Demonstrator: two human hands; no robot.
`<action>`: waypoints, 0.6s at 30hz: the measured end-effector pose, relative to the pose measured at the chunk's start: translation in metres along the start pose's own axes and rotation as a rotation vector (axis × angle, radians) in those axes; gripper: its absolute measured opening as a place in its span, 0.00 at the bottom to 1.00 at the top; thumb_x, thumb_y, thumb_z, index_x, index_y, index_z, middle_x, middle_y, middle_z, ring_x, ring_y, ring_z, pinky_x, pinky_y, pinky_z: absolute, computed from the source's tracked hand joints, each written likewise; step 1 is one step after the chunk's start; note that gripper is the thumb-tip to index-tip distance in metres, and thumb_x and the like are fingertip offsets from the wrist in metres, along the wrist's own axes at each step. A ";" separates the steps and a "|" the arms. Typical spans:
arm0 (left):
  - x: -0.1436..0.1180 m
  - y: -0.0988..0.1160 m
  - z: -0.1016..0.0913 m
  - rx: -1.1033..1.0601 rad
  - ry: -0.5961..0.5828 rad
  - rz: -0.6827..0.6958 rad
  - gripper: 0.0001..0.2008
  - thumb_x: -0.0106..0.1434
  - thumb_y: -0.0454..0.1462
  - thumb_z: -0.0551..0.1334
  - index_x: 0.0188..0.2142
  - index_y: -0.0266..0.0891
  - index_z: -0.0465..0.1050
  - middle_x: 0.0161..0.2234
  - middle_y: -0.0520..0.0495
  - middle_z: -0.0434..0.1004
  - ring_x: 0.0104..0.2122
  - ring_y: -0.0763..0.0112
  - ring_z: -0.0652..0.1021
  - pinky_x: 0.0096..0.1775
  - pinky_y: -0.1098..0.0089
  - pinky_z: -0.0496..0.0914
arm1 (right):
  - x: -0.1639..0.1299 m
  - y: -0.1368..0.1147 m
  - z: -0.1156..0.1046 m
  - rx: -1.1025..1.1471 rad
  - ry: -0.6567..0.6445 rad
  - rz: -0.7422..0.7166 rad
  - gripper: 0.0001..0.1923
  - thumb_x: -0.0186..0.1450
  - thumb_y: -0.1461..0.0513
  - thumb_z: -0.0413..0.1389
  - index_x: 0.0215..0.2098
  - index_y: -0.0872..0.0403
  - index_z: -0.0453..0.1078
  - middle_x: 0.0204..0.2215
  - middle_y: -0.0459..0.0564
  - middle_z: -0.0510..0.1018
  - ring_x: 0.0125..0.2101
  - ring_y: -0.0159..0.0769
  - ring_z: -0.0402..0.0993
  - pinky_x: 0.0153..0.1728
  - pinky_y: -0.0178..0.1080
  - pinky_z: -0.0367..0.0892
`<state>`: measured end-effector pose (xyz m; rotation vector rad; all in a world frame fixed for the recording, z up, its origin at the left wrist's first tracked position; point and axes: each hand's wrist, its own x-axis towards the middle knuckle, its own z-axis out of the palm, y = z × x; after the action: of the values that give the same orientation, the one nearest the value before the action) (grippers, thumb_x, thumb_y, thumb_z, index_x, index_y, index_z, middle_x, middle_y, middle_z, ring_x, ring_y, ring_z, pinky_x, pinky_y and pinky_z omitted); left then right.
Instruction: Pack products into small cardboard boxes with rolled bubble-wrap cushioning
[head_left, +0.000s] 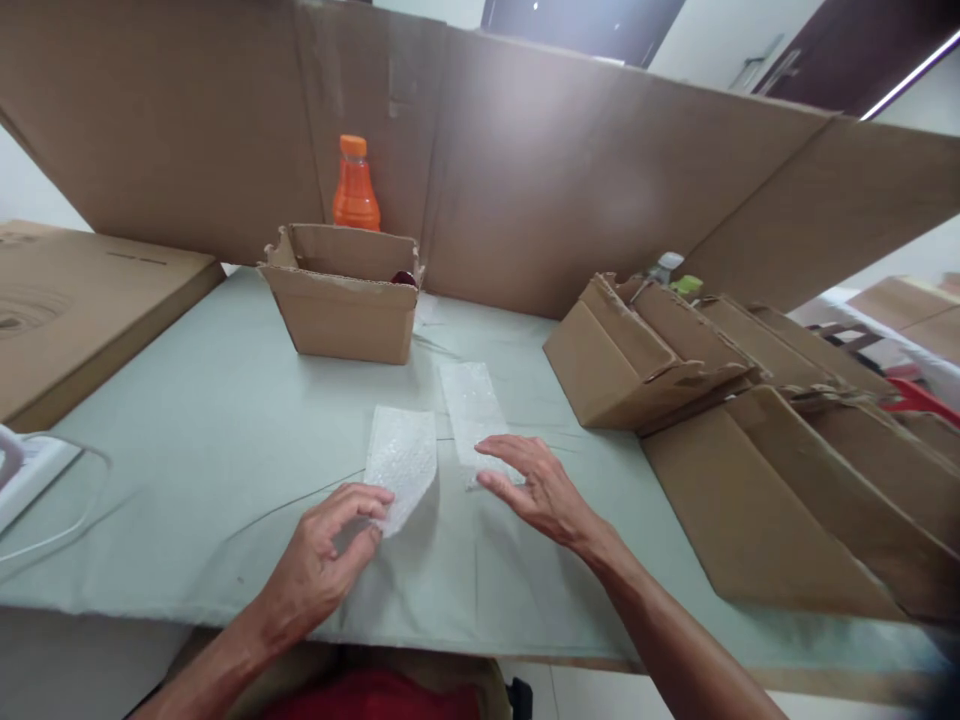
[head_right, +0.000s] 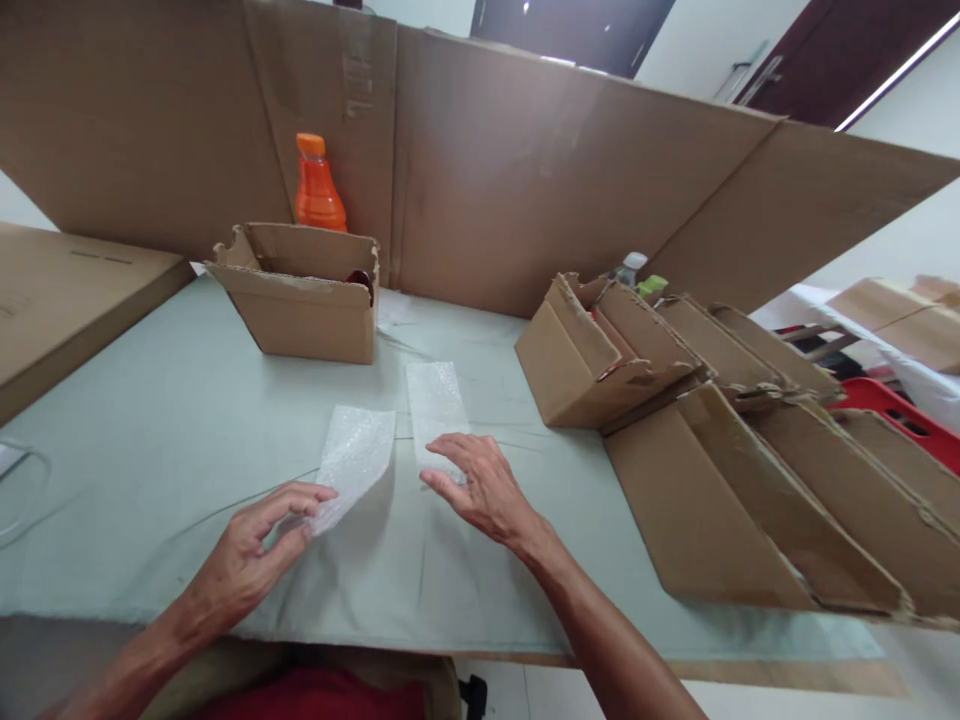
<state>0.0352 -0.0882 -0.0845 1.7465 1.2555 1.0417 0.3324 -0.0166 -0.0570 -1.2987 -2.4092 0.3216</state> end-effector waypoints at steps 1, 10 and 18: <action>-0.009 0.000 -0.001 -0.022 0.009 -0.003 0.06 0.65 0.33 0.57 0.37 0.42 0.73 0.47 0.43 0.80 0.48 0.62 0.80 0.33 0.73 0.73 | 0.002 -0.004 0.000 0.017 -0.008 0.002 0.15 0.70 0.57 0.55 0.53 0.50 0.73 0.50 0.54 0.80 0.50 0.44 0.75 0.50 0.47 0.66; -0.035 0.007 0.007 -0.053 0.128 0.135 0.07 0.67 0.31 0.58 0.41 0.43 0.73 0.45 0.47 0.82 0.47 0.69 0.81 0.49 0.72 0.74 | 0.039 -0.045 0.057 -0.095 -0.118 -0.265 0.19 0.65 0.67 0.57 0.54 0.51 0.72 0.61 0.58 0.71 0.53 0.46 0.72 0.50 0.48 0.71; 0.018 0.062 0.053 0.103 0.049 0.618 0.11 0.64 0.27 0.59 0.44 0.39 0.71 0.50 0.42 0.79 0.52 0.63 0.76 0.62 0.54 0.64 | 0.024 0.002 0.010 0.021 0.367 -0.227 0.17 0.74 0.62 0.49 0.59 0.48 0.71 0.61 0.55 0.71 0.62 0.42 0.66 0.60 0.51 0.65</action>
<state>0.1103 -0.0918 -0.0465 2.2721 0.8132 1.3814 0.3179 0.0044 -0.0617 -0.9633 -2.2000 0.0387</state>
